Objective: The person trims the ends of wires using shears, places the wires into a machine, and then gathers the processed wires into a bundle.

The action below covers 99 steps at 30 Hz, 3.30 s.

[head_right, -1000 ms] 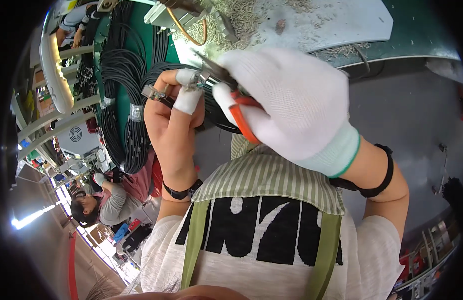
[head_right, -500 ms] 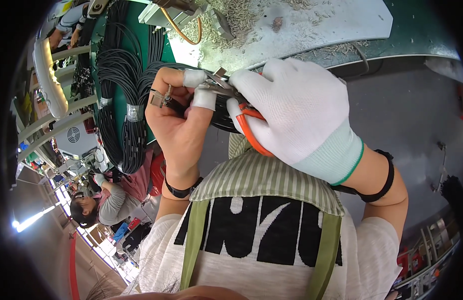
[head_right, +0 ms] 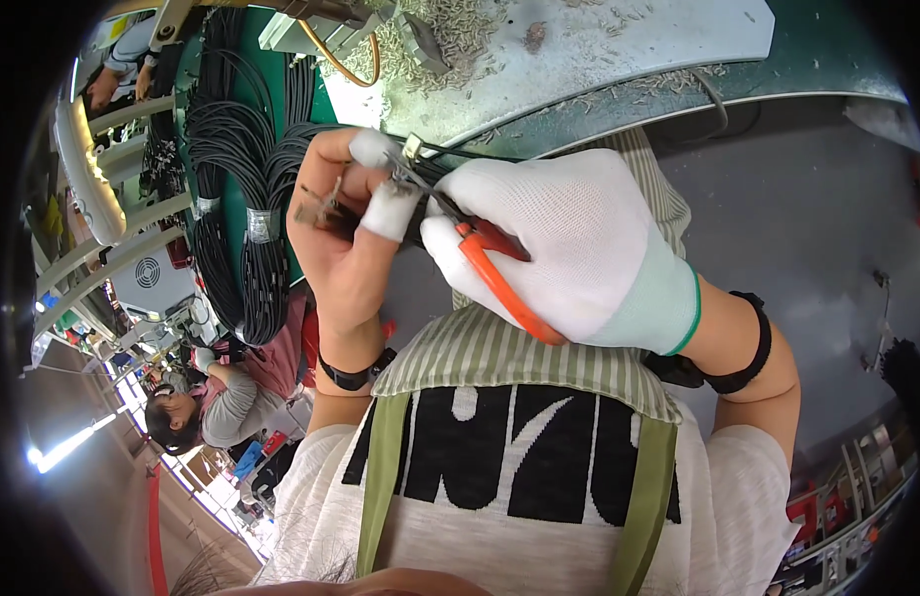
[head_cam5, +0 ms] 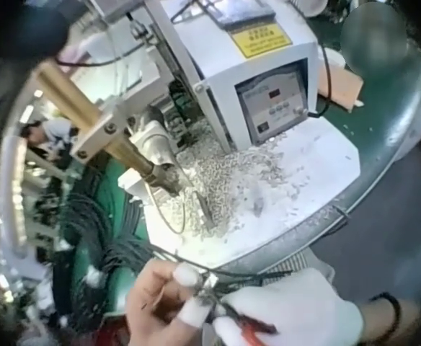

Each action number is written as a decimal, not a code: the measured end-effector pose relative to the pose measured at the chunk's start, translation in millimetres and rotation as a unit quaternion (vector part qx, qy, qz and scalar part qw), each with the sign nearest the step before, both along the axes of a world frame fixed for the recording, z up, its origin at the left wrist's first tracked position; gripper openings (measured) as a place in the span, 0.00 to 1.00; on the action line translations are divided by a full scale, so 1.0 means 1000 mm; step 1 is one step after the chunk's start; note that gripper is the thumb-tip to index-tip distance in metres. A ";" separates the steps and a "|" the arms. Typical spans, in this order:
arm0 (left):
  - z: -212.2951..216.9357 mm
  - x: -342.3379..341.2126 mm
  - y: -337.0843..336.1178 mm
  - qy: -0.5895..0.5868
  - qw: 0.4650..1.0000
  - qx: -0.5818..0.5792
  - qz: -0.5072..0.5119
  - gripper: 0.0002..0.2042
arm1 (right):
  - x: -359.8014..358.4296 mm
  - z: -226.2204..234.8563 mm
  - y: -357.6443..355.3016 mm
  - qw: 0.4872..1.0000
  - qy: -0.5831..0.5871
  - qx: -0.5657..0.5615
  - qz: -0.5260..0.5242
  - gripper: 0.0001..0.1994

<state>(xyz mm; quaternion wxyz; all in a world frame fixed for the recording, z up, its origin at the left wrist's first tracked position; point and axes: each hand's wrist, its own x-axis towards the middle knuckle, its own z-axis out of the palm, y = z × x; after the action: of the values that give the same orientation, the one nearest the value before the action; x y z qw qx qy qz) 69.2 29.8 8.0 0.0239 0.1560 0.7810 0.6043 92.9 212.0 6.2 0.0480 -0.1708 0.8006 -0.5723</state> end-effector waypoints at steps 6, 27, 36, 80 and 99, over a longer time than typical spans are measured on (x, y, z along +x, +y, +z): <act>0.001 0.004 0.007 0.022 0.998 -0.043 0.037 0.08 | -0.004 -0.011 -0.007 0.952 0.214 0.182 -0.125 0.10; -0.025 -0.080 -0.015 -0.274 0.941 0.198 0.002 0.02 | -0.094 0.010 0.021 0.979 -0.182 -0.095 0.009 0.12; -0.007 -0.086 -0.007 -0.181 0.982 0.041 -0.019 0.03 | -0.116 -0.001 0.018 0.949 -0.258 -0.158 0.084 0.12; 0.003 -0.008 -0.004 -0.084 0.985 -0.112 -0.103 0.10 | -0.033 0.021 0.018 0.990 0.031 0.128 -0.052 0.11; -0.008 -0.004 -0.002 0.074 0.989 -0.014 -0.124 0.12 | -0.021 -0.004 0.023 0.934 -0.281 -0.213 0.050 0.06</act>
<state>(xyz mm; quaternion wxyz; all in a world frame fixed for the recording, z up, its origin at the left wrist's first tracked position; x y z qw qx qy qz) 65.7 27.9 0.0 0.0426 0.2957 0.7637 0.5723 72.2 235.0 2.5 0.2618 -0.0488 0.6041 -0.7511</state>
